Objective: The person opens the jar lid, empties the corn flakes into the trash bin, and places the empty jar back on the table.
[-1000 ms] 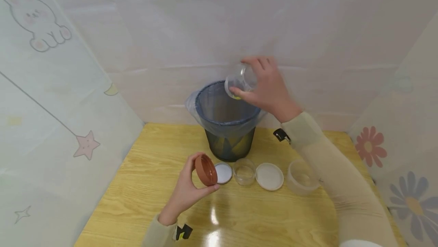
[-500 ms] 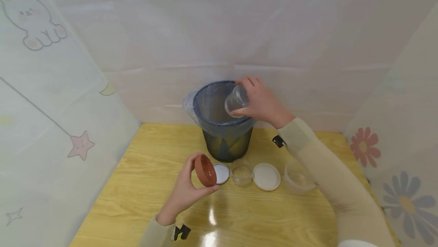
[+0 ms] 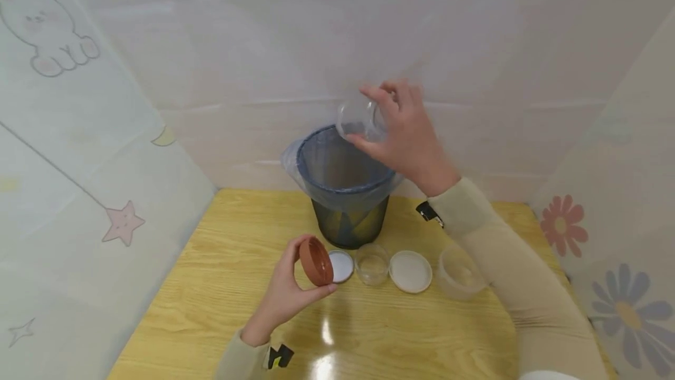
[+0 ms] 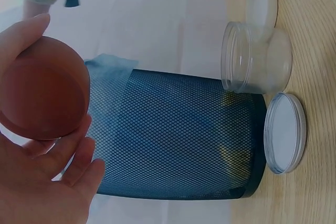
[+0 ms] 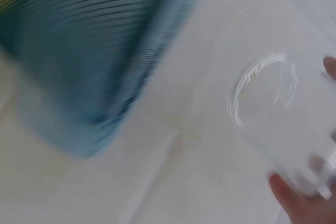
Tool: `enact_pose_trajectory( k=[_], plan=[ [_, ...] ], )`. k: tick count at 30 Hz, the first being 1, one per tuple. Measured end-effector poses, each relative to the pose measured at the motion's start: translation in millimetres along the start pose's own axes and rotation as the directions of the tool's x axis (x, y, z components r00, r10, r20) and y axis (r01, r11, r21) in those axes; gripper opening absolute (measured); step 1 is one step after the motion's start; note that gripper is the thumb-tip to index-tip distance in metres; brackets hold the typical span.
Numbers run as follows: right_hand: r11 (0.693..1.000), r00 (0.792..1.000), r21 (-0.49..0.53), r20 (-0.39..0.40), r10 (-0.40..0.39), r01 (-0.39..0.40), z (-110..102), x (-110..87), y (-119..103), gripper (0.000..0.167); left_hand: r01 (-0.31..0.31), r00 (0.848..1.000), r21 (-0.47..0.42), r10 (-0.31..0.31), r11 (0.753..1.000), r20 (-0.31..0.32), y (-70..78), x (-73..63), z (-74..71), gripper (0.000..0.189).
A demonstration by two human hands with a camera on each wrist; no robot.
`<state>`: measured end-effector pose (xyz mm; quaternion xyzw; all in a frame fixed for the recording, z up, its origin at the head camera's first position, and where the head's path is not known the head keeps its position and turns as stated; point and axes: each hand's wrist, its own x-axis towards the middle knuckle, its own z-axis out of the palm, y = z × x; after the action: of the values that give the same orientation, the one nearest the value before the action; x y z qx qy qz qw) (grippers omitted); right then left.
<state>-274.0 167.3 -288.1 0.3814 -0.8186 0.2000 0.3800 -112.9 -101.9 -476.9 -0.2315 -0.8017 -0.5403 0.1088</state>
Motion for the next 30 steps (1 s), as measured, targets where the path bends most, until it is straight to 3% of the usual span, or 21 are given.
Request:
enact_pose_trajectory(
  k=[2,5,7,17,27,30],
  plan=[
    [0.998,0.992,-0.043,0.114,-0.047,0.052,11,-9.1,3,0.077,0.0,1.0,0.006,0.0,1.0,0.005,0.2,-0.1,0.2,0.091],
    [0.994,0.947,-0.074,0.316,-0.054,0.081,25,-26.3,8,0.074,0.0,1.0,-0.004,0.0,1.0,0.009,0.7,-1.8,0.8,0.09],
    [0.996,0.932,-0.075,0.362,-0.024,0.054,30,-35.1,11,0.075,-0.005,1.0,-0.005,0.005,1.0,0.008,0.8,-3.6,1.0,0.089],
    [0.989,0.92,0.026,0.371,0.124,-0.144,26,-42.5,18,0.083,-0.014,1.0,-0.001,0.014,1.0,0.004,1.0,-4.6,1.5,0.088],
    [0.967,0.892,0.064,0.406,0.199,-0.245,6,-37.7,14,0.087,0.0,1.0,0.019,0.0,1.0,-0.01,1.0,-5.7,1.9,0.089],
    [0.961,0.899,0.082,0.382,0.213,-0.263,2,-38.5,11,0.087,-0.003,1.0,0.022,0.004,1.0,-0.012,1.0,-5.0,1.5,0.089]
  ],
)
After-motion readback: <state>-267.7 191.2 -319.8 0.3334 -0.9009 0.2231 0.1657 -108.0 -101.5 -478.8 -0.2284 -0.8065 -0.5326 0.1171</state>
